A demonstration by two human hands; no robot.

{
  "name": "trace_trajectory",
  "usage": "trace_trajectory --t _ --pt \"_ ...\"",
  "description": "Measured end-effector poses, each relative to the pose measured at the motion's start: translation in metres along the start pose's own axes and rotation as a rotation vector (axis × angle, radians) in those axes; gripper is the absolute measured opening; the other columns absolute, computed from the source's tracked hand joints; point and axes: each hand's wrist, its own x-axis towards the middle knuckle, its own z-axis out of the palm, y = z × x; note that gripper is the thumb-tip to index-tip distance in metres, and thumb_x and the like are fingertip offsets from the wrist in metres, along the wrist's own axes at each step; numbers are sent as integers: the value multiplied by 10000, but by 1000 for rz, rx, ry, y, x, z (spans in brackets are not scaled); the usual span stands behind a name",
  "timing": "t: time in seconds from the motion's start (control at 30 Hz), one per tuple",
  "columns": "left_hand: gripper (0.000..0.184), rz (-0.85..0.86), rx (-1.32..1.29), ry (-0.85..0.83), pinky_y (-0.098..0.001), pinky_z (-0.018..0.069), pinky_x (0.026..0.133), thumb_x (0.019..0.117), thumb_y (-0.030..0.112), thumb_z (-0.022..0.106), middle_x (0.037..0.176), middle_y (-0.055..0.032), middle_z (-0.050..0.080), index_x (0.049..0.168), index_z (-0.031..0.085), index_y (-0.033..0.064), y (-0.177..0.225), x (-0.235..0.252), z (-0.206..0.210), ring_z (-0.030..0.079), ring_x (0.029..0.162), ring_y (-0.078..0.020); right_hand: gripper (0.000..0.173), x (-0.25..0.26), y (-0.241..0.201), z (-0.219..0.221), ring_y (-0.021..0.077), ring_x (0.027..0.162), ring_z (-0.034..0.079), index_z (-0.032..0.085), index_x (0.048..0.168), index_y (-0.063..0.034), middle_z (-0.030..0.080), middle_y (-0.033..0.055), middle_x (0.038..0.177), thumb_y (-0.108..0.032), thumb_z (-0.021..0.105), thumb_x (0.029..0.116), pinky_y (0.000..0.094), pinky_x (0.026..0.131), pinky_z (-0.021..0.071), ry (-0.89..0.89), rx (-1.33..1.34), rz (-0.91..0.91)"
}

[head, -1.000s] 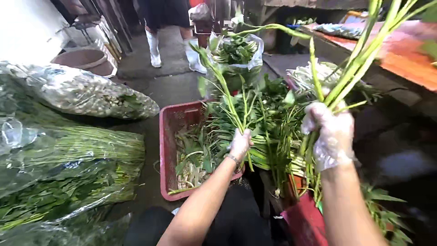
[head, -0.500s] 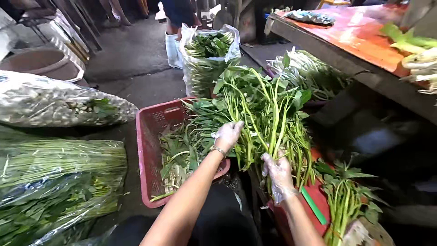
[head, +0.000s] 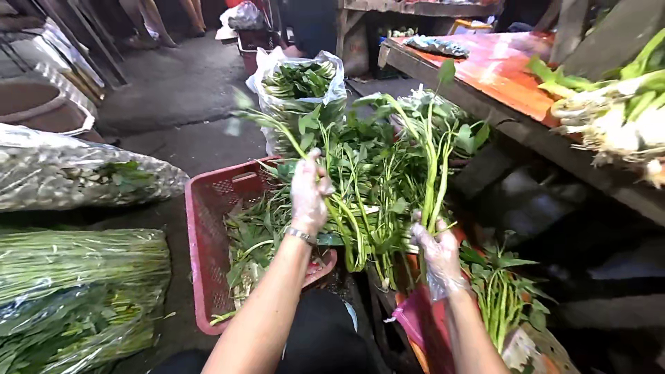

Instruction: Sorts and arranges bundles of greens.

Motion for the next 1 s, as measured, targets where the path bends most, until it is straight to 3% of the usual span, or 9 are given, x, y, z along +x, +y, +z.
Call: trace_trajectory --t 0.17,0.27,0.37,0.43,0.53,0.63,0.73,0.83,1.0 --pt "403 -12 268 3 -217 483 535 1102 176 385 783 9 536 1505 383 147 31 -12 -31 513 557 -79 391 10 -39 48 23 618 558 508 1393 -20 594 -41 773 -101 519 1011 191 595 511 -156 112 -129" --pt "412 -124 353 -48 -365 611 729 1118 215 366 1008 -99 668 1520 367 130 40 -26 -40 708 823 -202 396 5 -49 113 39 624 557 507 1443 -72 595 -13 788 -139 523 1053 209 595 507 -276 124 -93" --pt "405 -120 420 -23 -361 541 826 1108 221 412 1269 -97 631 1508 425 158 44 -31 -56 642 1002 -171 323 -8 -41 183 82 859 648 561 1353 -8 655 77 1057 -123 535 1053 262 783 570 -366 114 -124" --pt "432 -65 469 6 -418 500 966 1096 193 412 1403 -115 570 1525 423 143 48 -32 -78 589 1183 -192 386 -19 -33 215 125 1054 649 551 1398 7 653 132 1254 -95 570 1026 313 929 545 -412 156 -127" --pt "407 -23 423 81 -401 513 947 1092 179 400 1332 -104 597 1495 439 132 47 -37 -113 599 1146 -175 469 -36 -26 247 72 1058 646 482 1466 -21 645 96 1302 -40 577 1007 271 917 549 -473 262 -107" --pt "431 -25 437 156 -412 496 1005 1104 239 334 1368 -100 587 1509 427 126 42 -45 -142 582 1208 -171 410 -52 -11 269 109 1112 651 558 1405 -5 662 119 1289 -59 579 999 302 962 547 -538 245 -112" --pt "442 -29 442 217 -377 491 1042 1110 257 352 1355 -146 600 1474 455 27 40 -48 -162 588 1224 -176 390 -65 2 285 166 1228 564 603 1316 73 583 187 1319 -47 567 947 298 1051 480 -569 253 -140" --pt "366 -56 378 285 -336 510 984 1113 209 380 1225 -119 640 1385 523 11 38 -51 -176 616 1115 -138 342 -72 10 290 97 1103 637 601 1285 61 658 127 1232 -22 565 955 259 944 546 -588 317 -69" --pt "348 -66 385 263 -327 533 919 1110 208 388 1162 -81 660 1384 535 50 29 -57 -193 634 1038 -113 333 -70 6 289 89 1050 676 634 1312 -30 709 70 1216 -14 604 981 288 905 568 -640 171 61"
